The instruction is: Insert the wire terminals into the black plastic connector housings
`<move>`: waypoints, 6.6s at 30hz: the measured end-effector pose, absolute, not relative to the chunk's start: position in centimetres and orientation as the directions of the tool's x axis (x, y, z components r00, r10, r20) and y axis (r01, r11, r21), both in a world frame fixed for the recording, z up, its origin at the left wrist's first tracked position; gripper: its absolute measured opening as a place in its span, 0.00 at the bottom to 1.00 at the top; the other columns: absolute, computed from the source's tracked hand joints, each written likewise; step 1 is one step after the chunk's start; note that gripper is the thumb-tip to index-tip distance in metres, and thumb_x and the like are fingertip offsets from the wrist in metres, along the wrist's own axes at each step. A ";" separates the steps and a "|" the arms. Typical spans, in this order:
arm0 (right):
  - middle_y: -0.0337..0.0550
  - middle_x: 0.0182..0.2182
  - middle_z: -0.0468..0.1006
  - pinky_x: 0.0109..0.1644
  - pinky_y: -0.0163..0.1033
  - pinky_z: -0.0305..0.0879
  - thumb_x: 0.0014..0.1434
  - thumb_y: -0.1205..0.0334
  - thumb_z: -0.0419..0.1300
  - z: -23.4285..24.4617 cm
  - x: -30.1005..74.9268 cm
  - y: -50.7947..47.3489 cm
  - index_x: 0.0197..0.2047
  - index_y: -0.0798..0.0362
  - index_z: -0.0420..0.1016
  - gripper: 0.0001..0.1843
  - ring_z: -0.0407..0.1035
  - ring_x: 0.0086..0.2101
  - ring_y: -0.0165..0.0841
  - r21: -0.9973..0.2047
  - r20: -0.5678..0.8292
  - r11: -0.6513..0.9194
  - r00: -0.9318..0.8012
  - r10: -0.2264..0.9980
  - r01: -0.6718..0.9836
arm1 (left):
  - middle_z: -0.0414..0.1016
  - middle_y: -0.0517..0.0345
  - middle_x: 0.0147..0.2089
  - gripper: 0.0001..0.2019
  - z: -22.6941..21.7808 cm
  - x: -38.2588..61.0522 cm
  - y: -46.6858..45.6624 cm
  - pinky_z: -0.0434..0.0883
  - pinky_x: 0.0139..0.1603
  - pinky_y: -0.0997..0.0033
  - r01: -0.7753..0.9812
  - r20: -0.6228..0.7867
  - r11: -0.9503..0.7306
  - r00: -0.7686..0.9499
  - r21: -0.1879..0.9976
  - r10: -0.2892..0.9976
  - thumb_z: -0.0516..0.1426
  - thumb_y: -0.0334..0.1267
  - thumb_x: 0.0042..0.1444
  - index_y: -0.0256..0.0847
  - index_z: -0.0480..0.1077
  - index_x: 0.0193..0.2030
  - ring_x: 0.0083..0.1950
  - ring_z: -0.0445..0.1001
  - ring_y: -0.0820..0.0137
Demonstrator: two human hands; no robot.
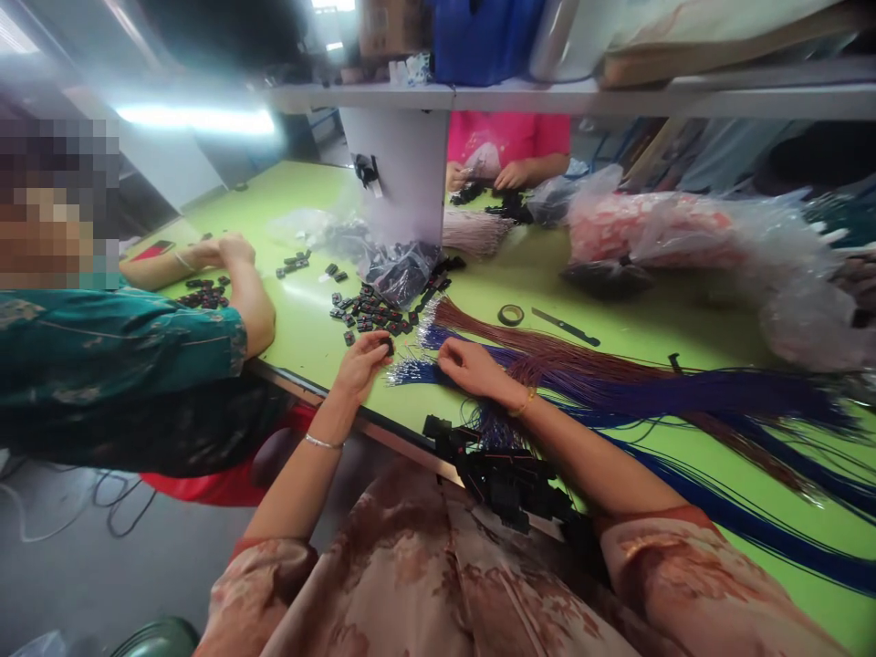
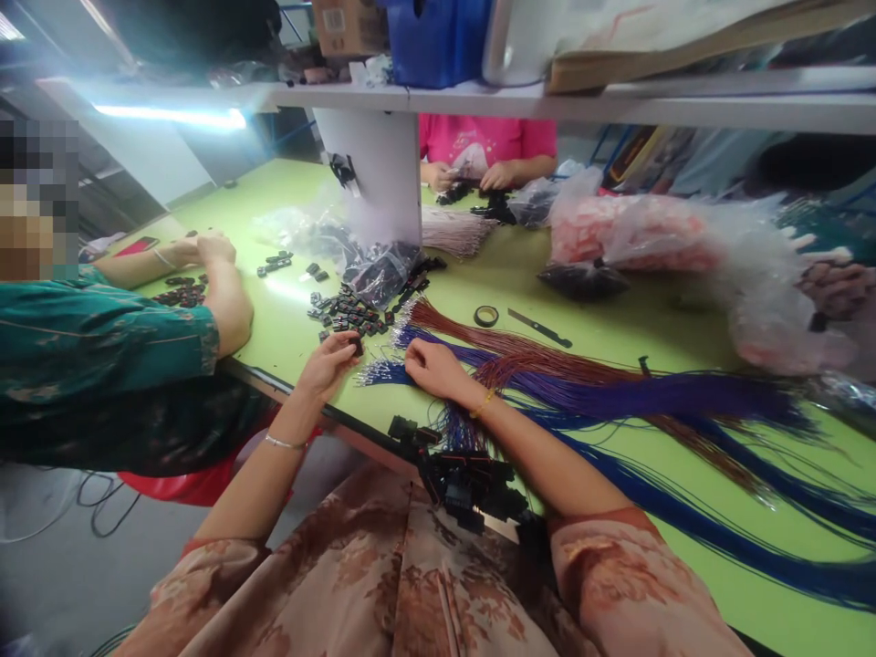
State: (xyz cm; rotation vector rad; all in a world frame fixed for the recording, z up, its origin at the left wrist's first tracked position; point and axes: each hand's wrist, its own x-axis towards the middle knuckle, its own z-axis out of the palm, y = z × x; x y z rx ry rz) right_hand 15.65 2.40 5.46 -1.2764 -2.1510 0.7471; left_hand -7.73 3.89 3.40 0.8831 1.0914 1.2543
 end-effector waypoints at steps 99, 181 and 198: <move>0.49 0.39 0.77 0.37 0.37 0.54 0.62 0.61 0.56 3.2 19.0 7.5 0.39 0.53 0.74 0.07 0.67 0.37 0.37 -0.278 0.063 0.366 -0.363 0.930 0.888 | 0.74 0.60 0.29 0.21 2.2 -1.4 -1.2 0.67 0.28 0.77 -0.441 -0.276 0.254 0.015 0.861 0.961 0.71 0.44 0.38 0.36 0.72 0.36 0.28 0.71 0.77; 0.43 0.23 0.72 0.29 0.37 0.45 0.59 0.63 0.52 4.0 14.6 0.1 0.27 0.54 0.68 0.10 0.57 0.23 0.30 -0.504 0.204 0.468 -0.426 0.881 0.726 | 0.76 0.60 0.29 0.19 1.0 1.4 -1.2 0.71 0.36 0.75 -0.528 -0.319 0.214 -0.115 0.822 0.941 0.71 0.37 0.38 0.36 0.70 0.35 0.31 0.74 0.76; 0.56 0.42 0.77 0.37 0.39 0.55 0.63 0.62 0.51 3.8 20.4 11.5 0.42 0.55 0.76 0.13 0.70 0.40 0.41 -0.169 0.009 0.239 -0.241 0.970 0.956 | 0.77 0.54 0.34 0.13 1.2 1.4 0.1 0.73 0.44 0.66 -0.555 -0.337 0.292 0.023 0.779 0.941 0.67 0.35 0.47 0.35 0.70 0.37 0.35 0.77 0.71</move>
